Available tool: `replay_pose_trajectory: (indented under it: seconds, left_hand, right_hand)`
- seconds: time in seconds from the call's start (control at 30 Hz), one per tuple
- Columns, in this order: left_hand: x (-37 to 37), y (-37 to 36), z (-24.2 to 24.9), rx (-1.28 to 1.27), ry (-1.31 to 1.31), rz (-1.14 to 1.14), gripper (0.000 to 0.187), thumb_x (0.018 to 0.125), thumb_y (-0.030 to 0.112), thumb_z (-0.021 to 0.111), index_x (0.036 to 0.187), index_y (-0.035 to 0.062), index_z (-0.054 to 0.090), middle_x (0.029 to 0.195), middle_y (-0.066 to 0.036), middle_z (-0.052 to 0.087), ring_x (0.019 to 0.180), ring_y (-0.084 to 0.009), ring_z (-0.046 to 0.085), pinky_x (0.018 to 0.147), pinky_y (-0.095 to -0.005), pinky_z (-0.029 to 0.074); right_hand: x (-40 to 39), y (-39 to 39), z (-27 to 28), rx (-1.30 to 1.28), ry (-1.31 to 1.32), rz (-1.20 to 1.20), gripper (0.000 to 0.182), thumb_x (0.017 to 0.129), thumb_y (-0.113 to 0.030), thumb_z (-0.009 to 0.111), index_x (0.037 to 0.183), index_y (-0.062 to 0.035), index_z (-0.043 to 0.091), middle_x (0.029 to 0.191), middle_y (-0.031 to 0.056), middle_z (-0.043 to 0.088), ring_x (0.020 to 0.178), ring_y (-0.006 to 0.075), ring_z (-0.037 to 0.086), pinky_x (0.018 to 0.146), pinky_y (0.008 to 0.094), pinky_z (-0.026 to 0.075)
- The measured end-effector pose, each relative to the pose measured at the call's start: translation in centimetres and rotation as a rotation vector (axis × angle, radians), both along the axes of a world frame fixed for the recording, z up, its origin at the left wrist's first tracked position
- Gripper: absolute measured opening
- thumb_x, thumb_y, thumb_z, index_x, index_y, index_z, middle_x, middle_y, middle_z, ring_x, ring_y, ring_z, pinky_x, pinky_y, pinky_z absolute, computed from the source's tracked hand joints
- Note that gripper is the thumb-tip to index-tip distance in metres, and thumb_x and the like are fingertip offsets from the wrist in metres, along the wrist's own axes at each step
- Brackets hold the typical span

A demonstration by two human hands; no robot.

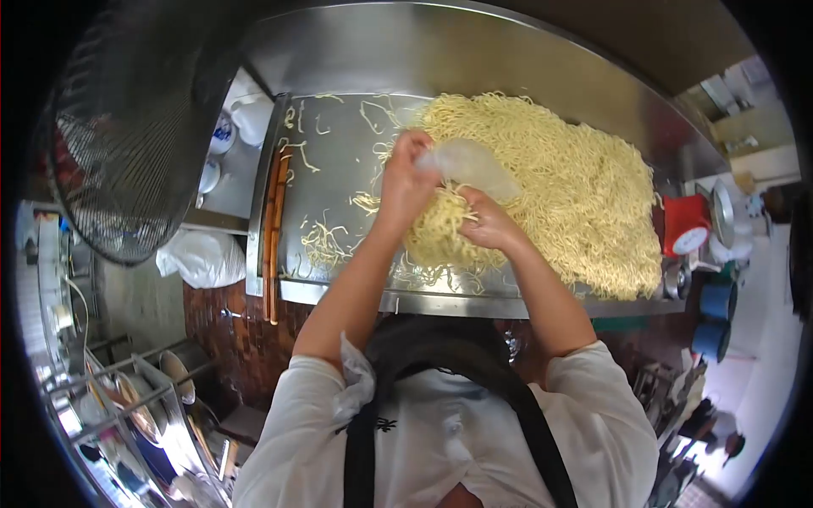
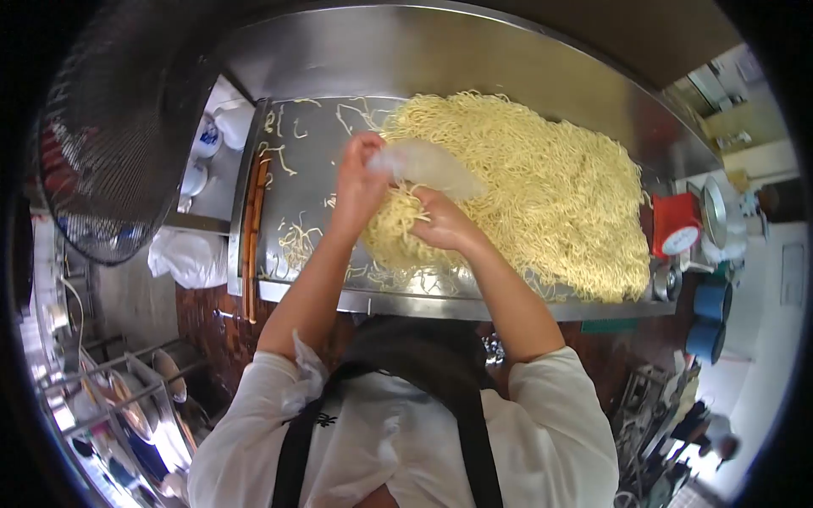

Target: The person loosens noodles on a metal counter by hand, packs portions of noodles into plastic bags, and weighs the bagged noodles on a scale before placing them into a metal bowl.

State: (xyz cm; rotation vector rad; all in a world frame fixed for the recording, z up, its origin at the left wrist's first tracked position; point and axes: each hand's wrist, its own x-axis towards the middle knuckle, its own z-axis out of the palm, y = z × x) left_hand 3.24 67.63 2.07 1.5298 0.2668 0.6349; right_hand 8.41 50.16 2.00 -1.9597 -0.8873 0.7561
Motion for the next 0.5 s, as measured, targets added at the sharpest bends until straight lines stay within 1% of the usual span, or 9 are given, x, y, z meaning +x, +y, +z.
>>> replay_pose_trajectory:
  seconds: [0.07, 0.13, 0.2, 0.27, 0.3, 0.37, 0.4, 0.43, 0.5]
  left_hand:
    - [-3.6, -1.3, 2.2, 0.373, 0.116, 0.014, 0.031, 0.076, 0.010, 0.078, 0.096, 0.0056, 0.055, 0.074, -0.007, 0.059, 0.065, -0.0160, 0.057, 0.061, -0.0301, 0.048]
    - [-6.2, -0.7, 1.3, 0.408, 0.065, 0.057, 0.037, 0.076, 0.012, 0.080, 0.100, 0.0053, 0.052, 0.075, -0.007, 0.060, 0.065, -0.0157, 0.058, 0.061, -0.0301, 0.048]
    - [-6.9, 0.5, 0.9, 0.363, 0.062, 0.092, 0.043, 0.075, 0.013, 0.081, 0.103, 0.0048, 0.050, 0.077, -0.007, 0.060, 0.065, -0.0156, 0.058, 0.061, -0.0304, 0.048]
    - [-7.1, 1.5, 1.1, 0.233, 0.105, 0.129, 0.047, 0.074, 0.012, 0.082, 0.105, 0.0041, 0.048, 0.077, -0.007, 0.061, 0.065, -0.0157, 0.059, 0.061, -0.0308, 0.049]
    - [-7.0, 1.6, 0.7, 0.249, 0.156, 0.150, 0.041, 0.078, 0.011, 0.078, 0.103, 0.0025, 0.047, 0.078, -0.011, 0.061, 0.065, -0.0221, 0.062, 0.062, -0.0341, 0.050]
    - [-6.8, 1.5, -0.8, 0.360, 0.218, 0.143, 0.035, 0.081, 0.006, 0.072, 0.104, 0.0025, 0.047, 0.081, -0.014, 0.060, 0.065, -0.0289, 0.063, 0.062, -0.0375, 0.050]
    - [-6.9, 1.4, -2.0, 0.413, 0.250, 0.136, 0.031, 0.083, 0.004, 0.069, 0.104, 0.0025, 0.047, 0.082, -0.015, 0.060, 0.066, -0.0323, 0.063, 0.061, -0.0392, 0.050]
    - [-6.3, 1.8, -4.5, 0.430, 0.300, 0.163, 0.026, 0.082, -0.002, 0.061, 0.104, 0.0020, 0.048, 0.087, -0.018, 0.059, 0.077, -0.0411, 0.062, 0.066, -0.0453, 0.049]
    - [-5.3, 4.3, -10.9, 0.612, 0.285, 0.220, 0.026, 0.080, -0.003, 0.059, 0.104, 0.0029, 0.051, 0.088, -0.018, 0.059, 0.079, -0.0400, 0.060, 0.069, -0.0446, 0.048]
  right_hand:
    - [-0.6, 1.6, -0.4, 0.060, 0.125, -0.148, 0.049, 0.077, -0.005, 0.060, 0.126, -0.0033, 0.057, 0.111, 0.0176, 0.066, 0.113, 0.0279, 0.060, 0.099, 0.0351, 0.045]
    - [-1.6, 3.6, 0.1, 0.262, 0.143, -0.295, 0.047, 0.079, -0.001, 0.056, 0.126, 0.0003, 0.055, 0.116, 0.0164, 0.064, 0.112, 0.0273, 0.059, 0.099, 0.0346, 0.045]
    - [-0.8, 5.6, -3.1, 0.522, 0.194, -0.377, 0.047, 0.081, -0.001, 0.055, 0.128, 0.0016, 0.053, 0.121, 0.0163, 0.062, 0.112, 0.0273, 0.059, 0.099, 0.0346, 0.045]
    - [-0.5, 7.8, -4.0, 0.625, 0.629, -0.629, 0.049, 0.083, -0.003, 0.057, 0.132, 0.0004, 0.049, 0.126, 0.0167, 0.059, 0.114, 0.0280, 0.057, 0.100, 0.0354, 0.044]
    - [-0.8, 8.9, -3.8, 0.665, 0.852, -0.751, 0.051, 0.084, -0.004, 0.058, 0.134, -0.0002, 0.047, 0.128, 0.0168, 0.057, 0.116, 0.0283, 0.057, 0.101, 0.0357, 0.044]
    - [-1.4, 10.7, -1.2, 0.612, 0.838, -0.786, 0.059, 0.085, -0.006, 0.061, 0.141, -0.0036, 0.041, 0.136, 0.0186, 0.052, 0.121, 0.0291, 0.054, 0.103, 0.0374, 0.042]
    - [-1.4, 10.6, -1.4, 0.487, 0.723, -0.704, 0.063, 0.085, -0.008, 0.063, 0.144, -0.0054, 0.038, 0.139, 0.0196, 0.048, 0.123, 0.0304, 0.052, 0.104, 0.0383, 0.042]
    - [-1.4, 10.6, -1.7, 0.367, 0.602, -0.624, 0.068, 0.085, -0.010, 0.064, 0.146, -0.0073, 0.036, 0.142, 0.0205, 0.045, 0.126, 0.0316, 0.050, 0.105, 0.0391, 0.041]
    - [0.2, 9.0, -6.8, -0.037, 0.138, -0.244, 0.076, 0.084, -0.015, 0.068, 0.151, -0.0114, 0.031, 0.147, 0.0224, 0.039, 0.131, 0.0357, 0.046, 0.105, 0.0408, 0.041]
